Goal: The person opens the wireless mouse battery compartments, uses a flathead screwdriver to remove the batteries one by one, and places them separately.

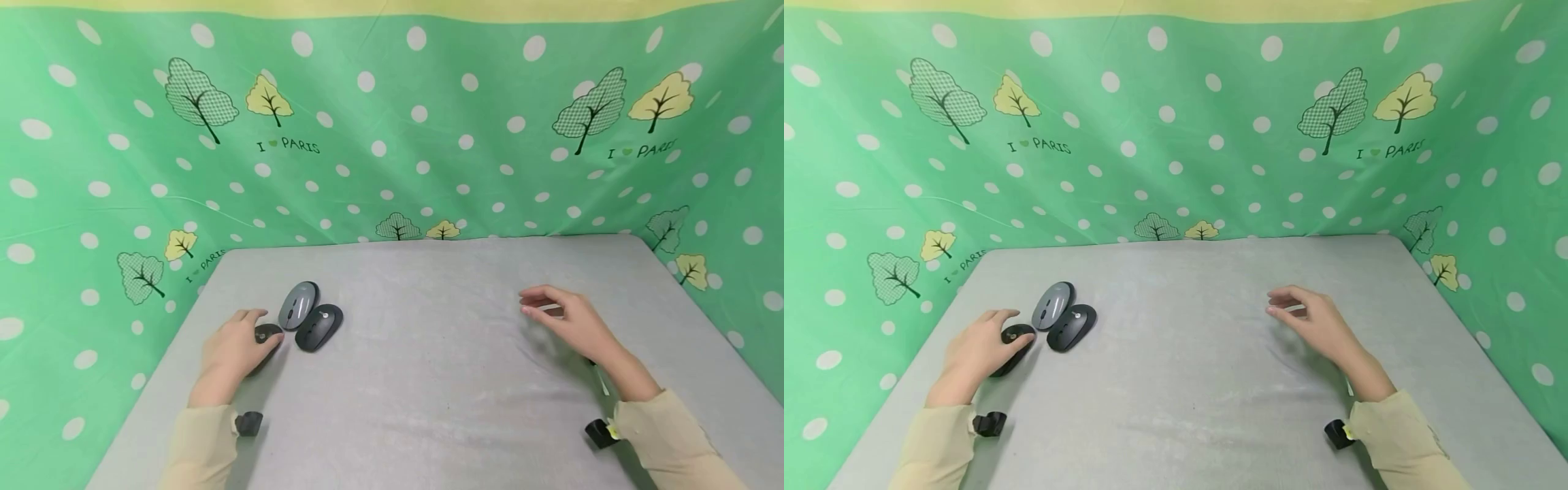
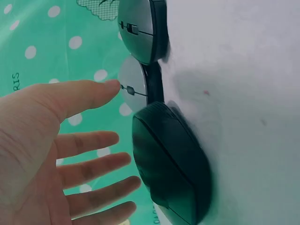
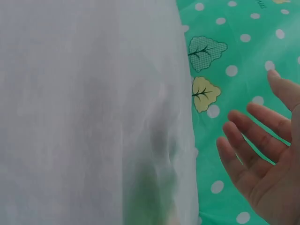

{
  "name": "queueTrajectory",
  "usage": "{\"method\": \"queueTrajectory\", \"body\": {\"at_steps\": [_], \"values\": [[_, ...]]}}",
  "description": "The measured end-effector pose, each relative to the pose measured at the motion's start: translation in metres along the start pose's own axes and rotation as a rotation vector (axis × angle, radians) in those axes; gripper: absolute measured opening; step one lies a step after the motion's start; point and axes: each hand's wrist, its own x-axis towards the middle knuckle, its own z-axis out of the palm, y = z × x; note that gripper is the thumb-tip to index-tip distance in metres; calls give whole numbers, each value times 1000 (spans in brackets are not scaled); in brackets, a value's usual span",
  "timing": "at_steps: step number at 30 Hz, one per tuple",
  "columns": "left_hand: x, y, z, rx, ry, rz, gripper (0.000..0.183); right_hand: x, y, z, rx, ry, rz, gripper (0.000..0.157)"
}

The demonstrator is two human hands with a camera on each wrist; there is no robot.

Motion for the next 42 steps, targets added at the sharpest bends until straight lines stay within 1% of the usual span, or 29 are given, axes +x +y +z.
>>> {"method": "queueTrajectory", "body": {"at_steps": [5, 11, 18, 25, 29, 35, 42], "values": [[-4, -5, 2, -22, -19, -11, 71, -1, -2, 1, 88, -14, -11, 27], [-9, -11, 4, -30, -19, -12, 74, -3, -5, 4, 175, -41, -21, 26], [-12, -13, 7, -35, -47, -26, 77, -5, -12, 6, 232, -64, -15, 28], [-14, -15, 9, -36, -51, -38, 82, -5, -21, 10, 299, -73, -53, 27], [-14, -15, 10, -38, -50, -49, 80, -5, -24, 14, 317, -85, -61, 26], [-16, -12, 8, -52, -20, -37, 70, -5, -26, 22, 297, -109, -77, 25], [-20, -1, -2, -54, 40, -2, 67, -4, -29, 32, 295, -167, -63, 26]]}}
